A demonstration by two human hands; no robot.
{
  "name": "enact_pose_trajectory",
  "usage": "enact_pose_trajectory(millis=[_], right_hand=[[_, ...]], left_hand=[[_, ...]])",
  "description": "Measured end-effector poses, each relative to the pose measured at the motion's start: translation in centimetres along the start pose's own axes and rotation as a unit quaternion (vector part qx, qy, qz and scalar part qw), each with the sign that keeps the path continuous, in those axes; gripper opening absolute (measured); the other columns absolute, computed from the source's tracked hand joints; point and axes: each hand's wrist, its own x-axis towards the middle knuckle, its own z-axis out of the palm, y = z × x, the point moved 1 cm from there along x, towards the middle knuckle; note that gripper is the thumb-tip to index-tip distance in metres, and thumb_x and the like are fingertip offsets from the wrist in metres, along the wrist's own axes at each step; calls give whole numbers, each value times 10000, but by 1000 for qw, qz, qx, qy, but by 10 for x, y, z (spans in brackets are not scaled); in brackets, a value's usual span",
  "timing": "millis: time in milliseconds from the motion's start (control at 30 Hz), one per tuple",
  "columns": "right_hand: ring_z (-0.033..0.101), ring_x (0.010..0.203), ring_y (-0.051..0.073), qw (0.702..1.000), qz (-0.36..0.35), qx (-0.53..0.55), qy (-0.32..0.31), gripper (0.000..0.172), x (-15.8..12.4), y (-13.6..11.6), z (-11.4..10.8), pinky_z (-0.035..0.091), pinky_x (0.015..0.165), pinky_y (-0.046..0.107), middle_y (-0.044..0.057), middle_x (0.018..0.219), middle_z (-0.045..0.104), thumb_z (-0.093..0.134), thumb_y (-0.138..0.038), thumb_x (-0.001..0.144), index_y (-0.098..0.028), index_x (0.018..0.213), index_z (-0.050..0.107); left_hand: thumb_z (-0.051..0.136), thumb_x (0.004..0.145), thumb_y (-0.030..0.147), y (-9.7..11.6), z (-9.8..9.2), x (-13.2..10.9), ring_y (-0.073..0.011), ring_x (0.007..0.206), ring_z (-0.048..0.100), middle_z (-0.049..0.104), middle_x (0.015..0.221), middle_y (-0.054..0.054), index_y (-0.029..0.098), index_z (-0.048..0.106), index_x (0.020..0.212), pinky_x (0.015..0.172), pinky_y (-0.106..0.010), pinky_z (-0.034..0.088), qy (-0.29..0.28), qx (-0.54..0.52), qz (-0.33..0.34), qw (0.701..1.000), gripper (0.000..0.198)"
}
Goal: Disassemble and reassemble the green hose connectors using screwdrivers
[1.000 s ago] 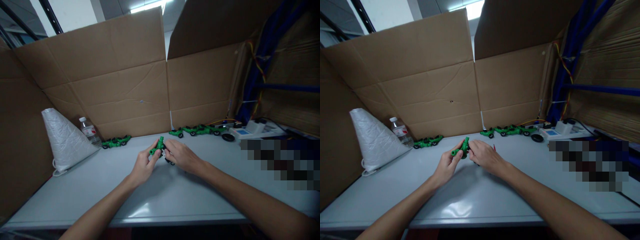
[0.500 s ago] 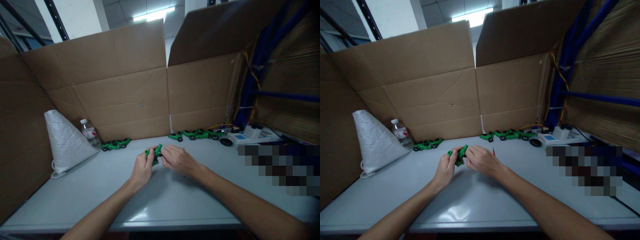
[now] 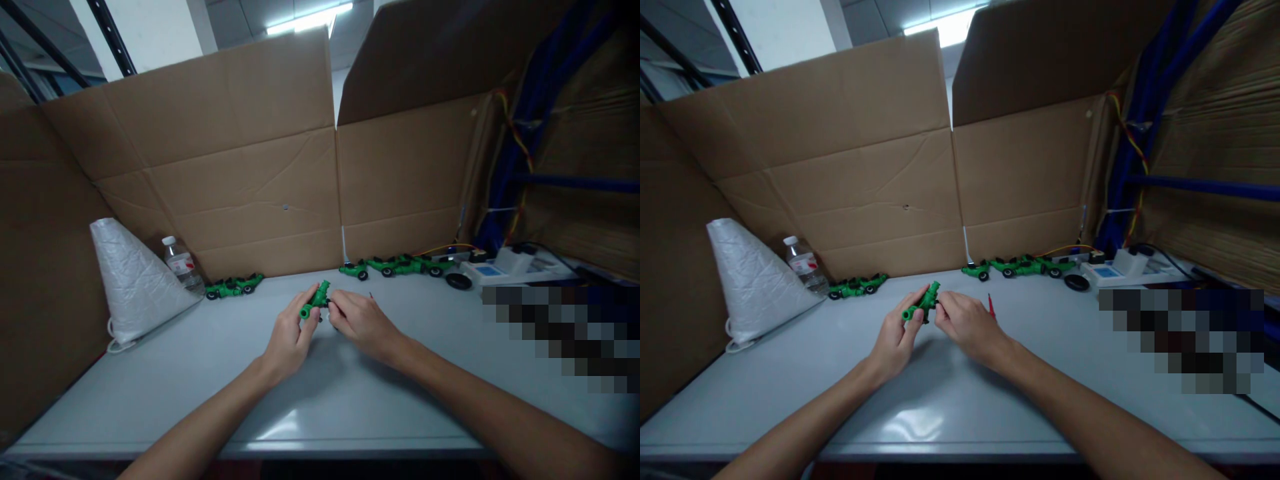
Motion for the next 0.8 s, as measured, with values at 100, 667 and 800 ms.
enact_pose_trajectory(millis=[100,667,800], right_hand=[[507,618,154,986,81,143,-20,313,0,0,2,360,618,288,-7,679,551,402,-322,1055,-217,788,527],[484,641,144,971,118,207,-31,242,-3,-5,13,353,627,274,-37,708,516,457,-359,1041,-230,837,469],[504,632,150,985,100,137,-37,221,-2,0,14,338,611,274,-35,709,530,450,-281,1035,-238,819,425]], left_hand=[[435,1091,381,2,-2,-1,-265,1286,600,619,1426,-159,184,467,1570,1144,-421,448,-4,24,34,999,519],[430,1094,343,-1,-1,3,-251,1299,564,576,1431,-152,209,396,1596,1146,-405,427,-14,24,57,998,521],[420,1098,355,2,2,2,-250,1238,598,605,1374,-147,201,432,1572,1116,-410,456,-6,20,16,1000,498]])
